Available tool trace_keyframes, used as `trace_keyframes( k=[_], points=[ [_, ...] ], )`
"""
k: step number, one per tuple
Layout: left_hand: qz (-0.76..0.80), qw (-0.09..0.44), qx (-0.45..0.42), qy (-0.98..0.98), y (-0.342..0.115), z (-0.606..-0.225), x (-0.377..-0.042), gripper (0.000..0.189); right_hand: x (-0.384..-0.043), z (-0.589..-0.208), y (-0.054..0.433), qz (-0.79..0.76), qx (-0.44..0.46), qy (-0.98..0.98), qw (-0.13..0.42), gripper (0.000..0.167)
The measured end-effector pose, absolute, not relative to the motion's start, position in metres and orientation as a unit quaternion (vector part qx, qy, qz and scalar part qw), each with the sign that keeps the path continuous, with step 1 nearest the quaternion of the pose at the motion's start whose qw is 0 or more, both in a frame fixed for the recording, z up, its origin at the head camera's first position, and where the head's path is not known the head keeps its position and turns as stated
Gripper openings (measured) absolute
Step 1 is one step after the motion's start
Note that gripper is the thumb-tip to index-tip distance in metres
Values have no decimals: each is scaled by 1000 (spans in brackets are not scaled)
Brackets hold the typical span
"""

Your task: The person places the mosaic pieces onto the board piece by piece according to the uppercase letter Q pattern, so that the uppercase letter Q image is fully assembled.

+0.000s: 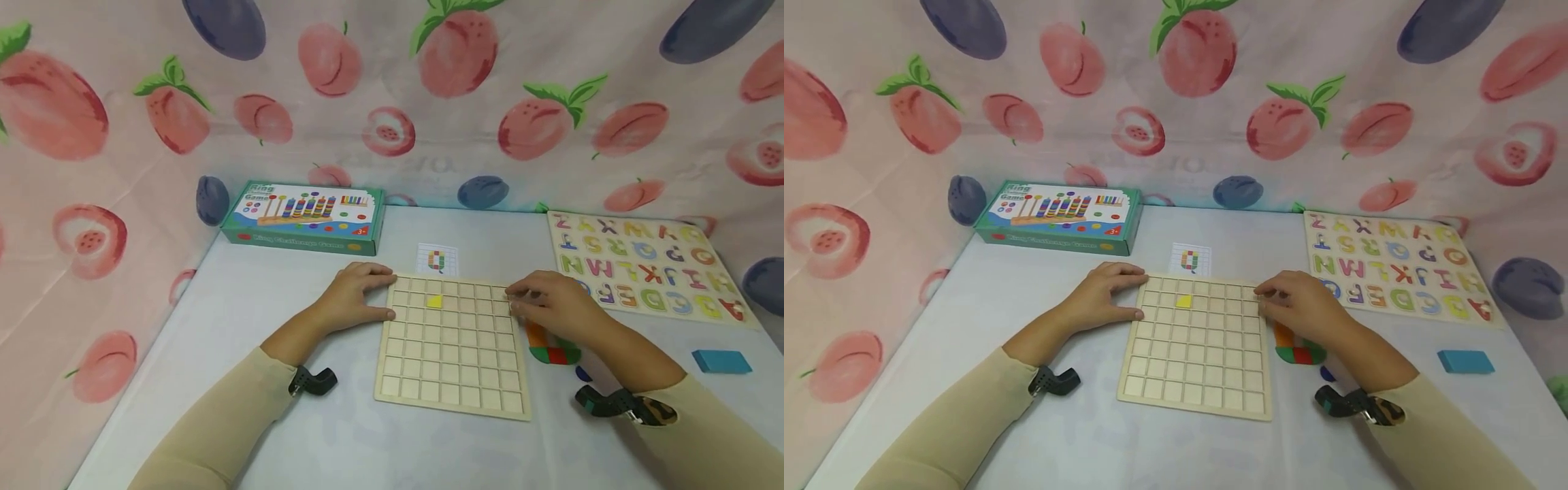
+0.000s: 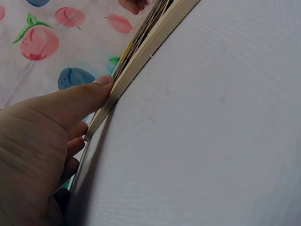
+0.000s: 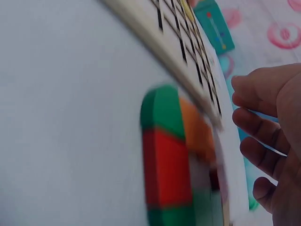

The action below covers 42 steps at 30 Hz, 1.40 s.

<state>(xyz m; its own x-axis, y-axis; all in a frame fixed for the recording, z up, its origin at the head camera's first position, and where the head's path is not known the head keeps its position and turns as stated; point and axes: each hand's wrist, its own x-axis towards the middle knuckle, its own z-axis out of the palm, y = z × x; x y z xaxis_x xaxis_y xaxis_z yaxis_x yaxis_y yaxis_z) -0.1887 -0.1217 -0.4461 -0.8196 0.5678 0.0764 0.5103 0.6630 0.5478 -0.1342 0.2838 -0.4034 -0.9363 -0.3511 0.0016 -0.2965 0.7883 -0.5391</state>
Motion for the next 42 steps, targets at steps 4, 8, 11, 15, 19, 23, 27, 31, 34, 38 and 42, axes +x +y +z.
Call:
trace_keyframes(
  k=[4, 8, 11, 15, 19, 23, 27, 31, 34, 38, 42],
  points=[
    [289, 50, 291, 910, -122, -445, -187, 71, -130, -403, 300, -258, -167, 950, 49, 25],
    [293, 50, 294, 908, -122, -446, -187, 72, -128, -403, 318, -244, -192, 950, 35, 26],
    [294, 46, 296, 907, -122, -447, -187, 72, -129, -404, 330, -227, -222, 948, 18, 29],
    [294, 44, 296, 908, -123, -448, -188, 72, -131, -403, 340, -207, -240, 948, 16, 32],
    [294, 45, 294, 908, -124, -447, -188, 72, -131, -403, 341, -211, -222, 951, 43, 34],
    [296, 45, 295, 907, -123, -447, -188, 72, -131, -406, 339, -214, -193, 955, 71, 34],
    [297, 44, 299, 906, -123, -447, -188, 72, -131, -410, 338, -212, -173, 958, 80, 33],
    [299, 46, 299, 905, -122, -446, -187, 71, -130, -411, 337, -209, -168, 960, 74, 33],
    [300, 49, 297, 905, -122, -446, -187, 71, -131, -411, 336, -210, -167, 961, 71, 32],
    [295, 48, 296, 907, -122, -446, -187, 71, -132, -411, 334, -210, -164, 961, 70, 29],
    [292, 47, 295, 909, -122, -446, -187, 71, -133, -412, 331, -210, -160, 962, 70, 27]
  ],
)
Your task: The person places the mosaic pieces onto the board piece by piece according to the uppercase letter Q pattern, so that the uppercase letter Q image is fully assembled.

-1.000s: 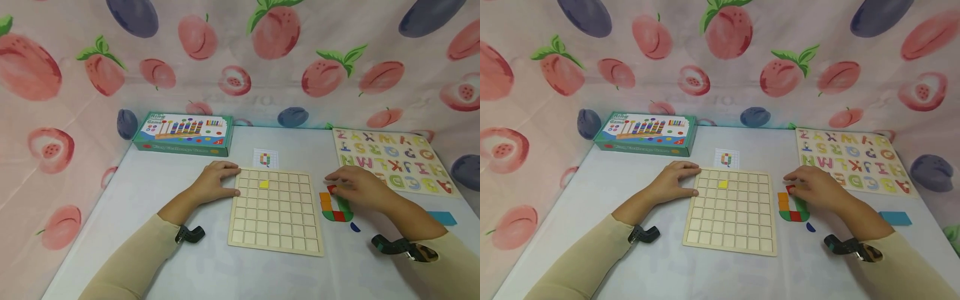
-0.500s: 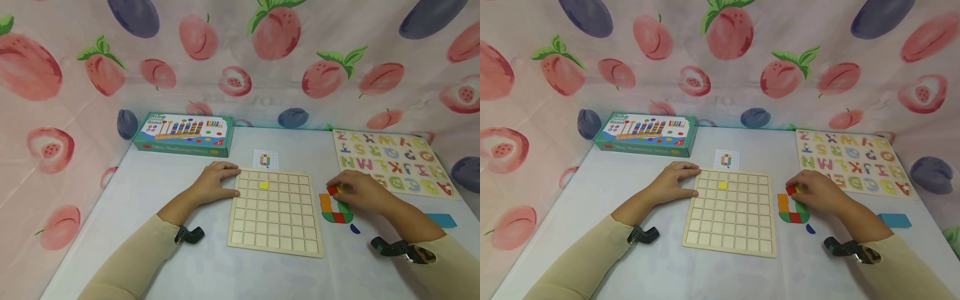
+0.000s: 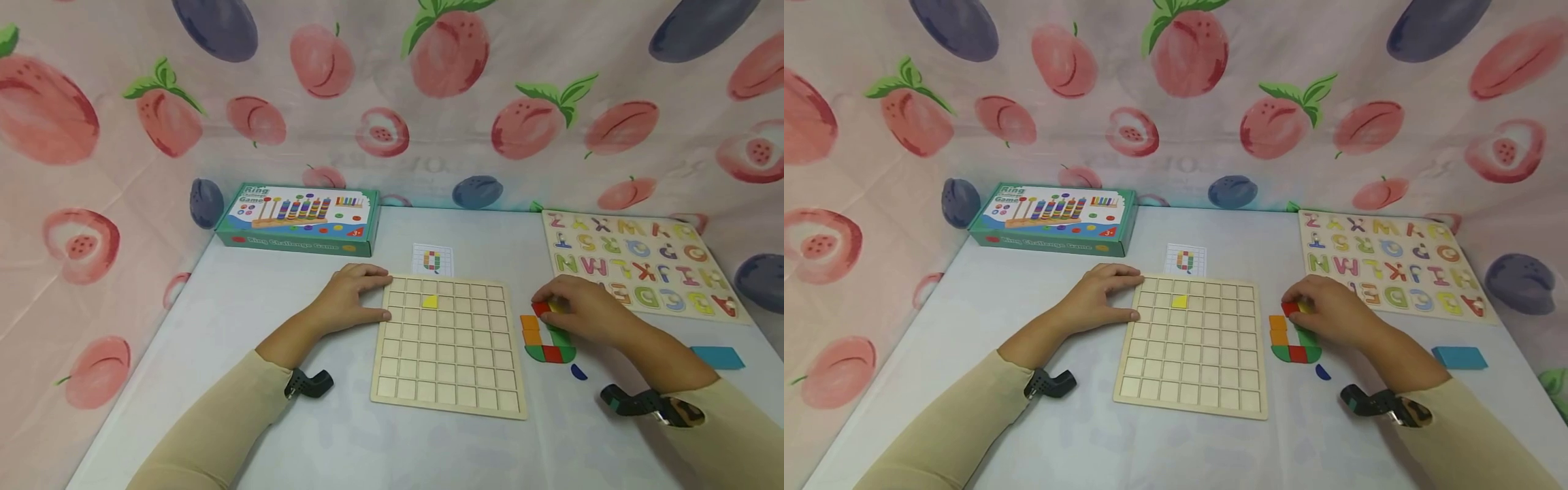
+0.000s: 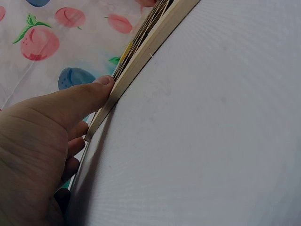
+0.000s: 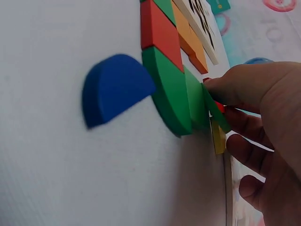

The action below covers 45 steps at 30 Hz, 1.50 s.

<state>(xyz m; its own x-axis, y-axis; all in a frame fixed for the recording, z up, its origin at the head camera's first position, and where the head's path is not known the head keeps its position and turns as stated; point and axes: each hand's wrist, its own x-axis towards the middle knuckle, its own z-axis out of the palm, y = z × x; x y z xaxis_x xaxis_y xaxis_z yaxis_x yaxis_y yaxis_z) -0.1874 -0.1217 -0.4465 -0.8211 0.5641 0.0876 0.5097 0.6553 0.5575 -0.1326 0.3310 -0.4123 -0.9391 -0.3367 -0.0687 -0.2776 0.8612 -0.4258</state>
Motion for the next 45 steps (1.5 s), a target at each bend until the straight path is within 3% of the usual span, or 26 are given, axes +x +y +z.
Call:
trace_keyframes(
  k=[18, 25, 32, 45],
  points=[
    [292, 49, 301, 906, -122, -447, -187, 71, -138, -408, 332, -247, -138, 956, 80, 11],
    [292, 48, 300, 907, -123, -446, -187, 71, -148, -401, 326, -279, -92, 951, 93, 8],
    [293, 49, 299, 907, -124, -446, -187, 70, -161, -396, 305, -308, -99, 944, 70, 8],
    [289, 46, 301, 908, -122, -446, -189, 71, -175, -403, 246, -361, -129, 919, 91, 8]
  ],
)
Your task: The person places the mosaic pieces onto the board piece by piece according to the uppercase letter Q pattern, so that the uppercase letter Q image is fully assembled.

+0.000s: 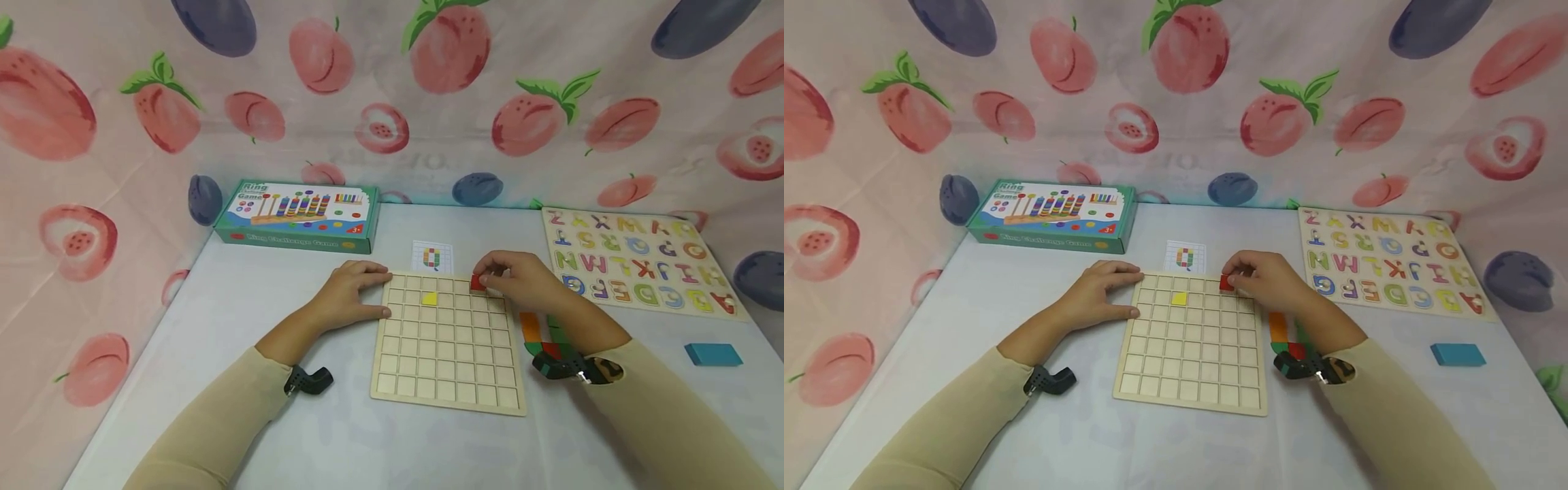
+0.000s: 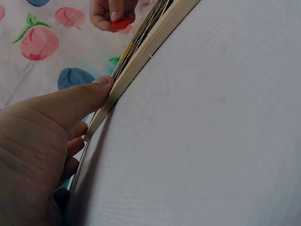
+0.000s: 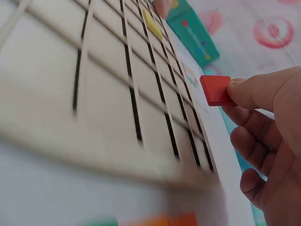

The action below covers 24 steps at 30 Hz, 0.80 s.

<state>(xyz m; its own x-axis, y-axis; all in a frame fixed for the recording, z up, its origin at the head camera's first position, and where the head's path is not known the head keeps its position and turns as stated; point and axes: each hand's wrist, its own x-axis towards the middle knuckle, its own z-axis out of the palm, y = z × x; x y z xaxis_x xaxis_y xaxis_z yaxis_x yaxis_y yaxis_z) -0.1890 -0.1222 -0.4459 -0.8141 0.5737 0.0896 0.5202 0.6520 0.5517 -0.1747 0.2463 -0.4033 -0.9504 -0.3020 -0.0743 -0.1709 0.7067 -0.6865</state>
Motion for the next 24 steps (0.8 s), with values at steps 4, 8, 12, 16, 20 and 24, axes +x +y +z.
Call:
trace_keyframes(
  k=[4, 8, 12, 16, 20, 24],
  points=[
    [289, 50, 300, 908, -122, -446, -189, 72, -174, -405, 229, -378, -138, 909, 109, 9],
    [288, 49, 298, 909, -122, -447, -189, 72, -172, -411, 214, -392, -162, 899, 113, 10],
    [289, 47, 298, 909, -122, -446, -189, 71, -169, -420, 203, -386, -189, 898, 94, 10],
    [291, 51, 297, 908, -122, -445, -189, 71, -167, -426, 198, -367, -200, 906, 67, 9],
    [291, 52, 295, 909, -122, -445, -188, 71, -165, -426, 194, -354, -211, 910, 46, 7],
    [289, 50, 295, 909, -122, -446, -189, 71, -164, -427, 194, -331, -217, 918, 35, 5]
  ],
)
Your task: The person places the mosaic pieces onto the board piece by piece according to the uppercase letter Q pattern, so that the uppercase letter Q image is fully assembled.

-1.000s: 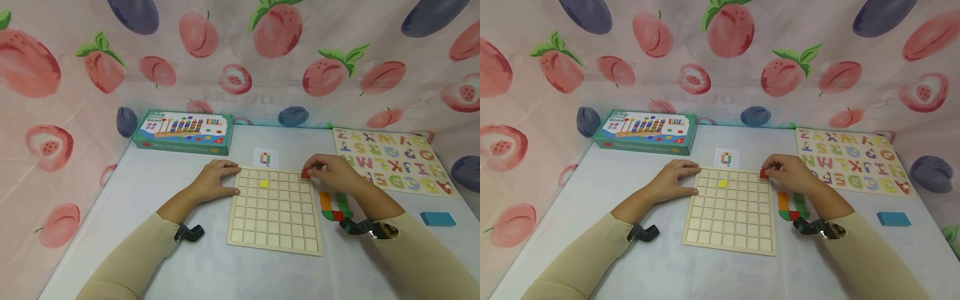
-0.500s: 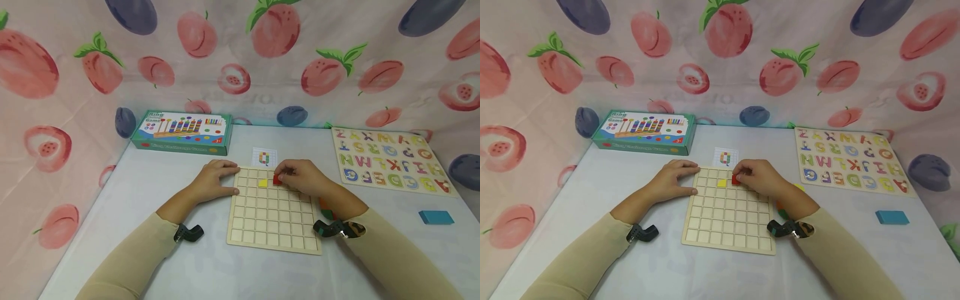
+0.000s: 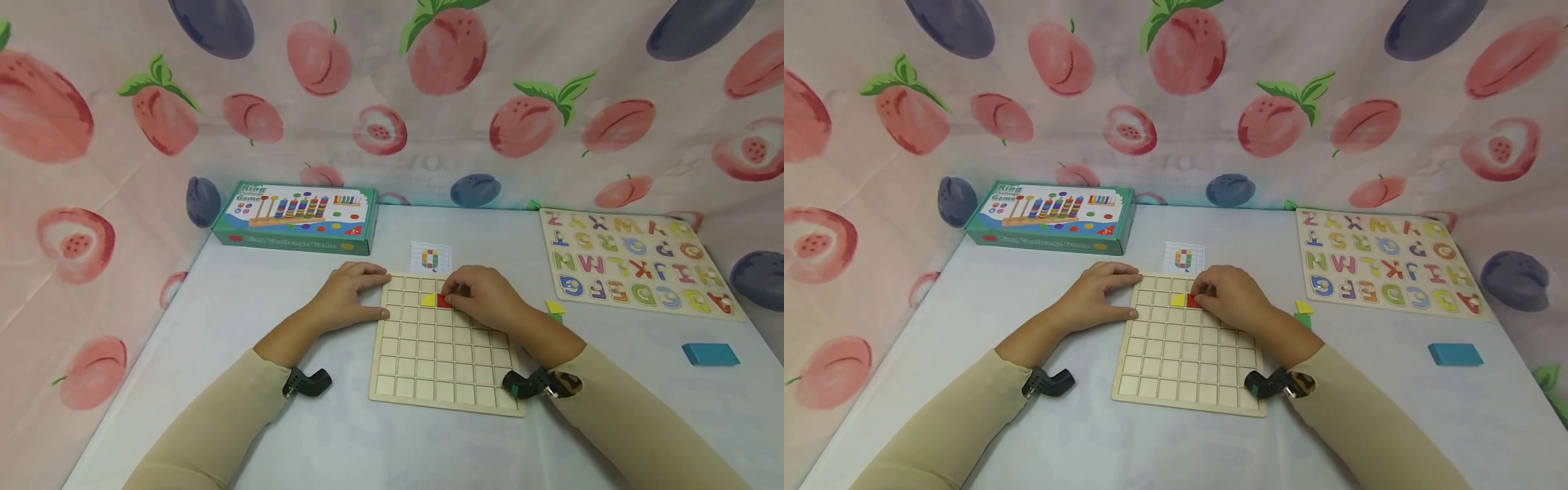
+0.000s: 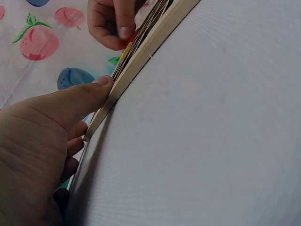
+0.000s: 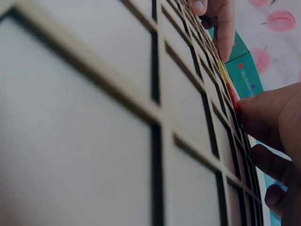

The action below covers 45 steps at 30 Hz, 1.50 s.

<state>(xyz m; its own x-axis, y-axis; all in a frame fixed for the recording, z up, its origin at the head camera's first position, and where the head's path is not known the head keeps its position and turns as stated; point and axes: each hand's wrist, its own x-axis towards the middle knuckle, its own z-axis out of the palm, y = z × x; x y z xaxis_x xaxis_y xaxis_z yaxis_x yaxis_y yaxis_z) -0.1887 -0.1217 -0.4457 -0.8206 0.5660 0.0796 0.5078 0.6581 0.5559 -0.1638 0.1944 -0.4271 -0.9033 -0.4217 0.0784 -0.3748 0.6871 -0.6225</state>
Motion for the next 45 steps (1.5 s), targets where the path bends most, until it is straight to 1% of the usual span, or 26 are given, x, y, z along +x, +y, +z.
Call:
trace_keyframes(
  k=[10, 16, 21, 30, 39, 45],
  points=[
    [292, 54, 295, 908, -121, -446, -188, 72, -164, -429, 197, -318, -225, 920, 32, 3],
    [291, 53, 298, 908, -120, -445, -188, 72, -162, -427, 199, -311, -215, 925, 39, 3],
    [292, 53, 296, 908, -120, -445, -188, 72, -160, -422, 207, -325, -198, 923, 47, 7],
    [291, 53, 294, 909, -120, -444, -188, 72, -151, -409, 233, -343, -178, 920, 70, 22],
    [290, 51, 294, 909, -121, -445, -188, 72, -138, -403, 268, -335, -162, 925, 75, 25],
    [289, 53, 295, 909, -122, -445, -188, 72, -132, -400, 293, -321, -148, 933, 67, 26]
  ],
)
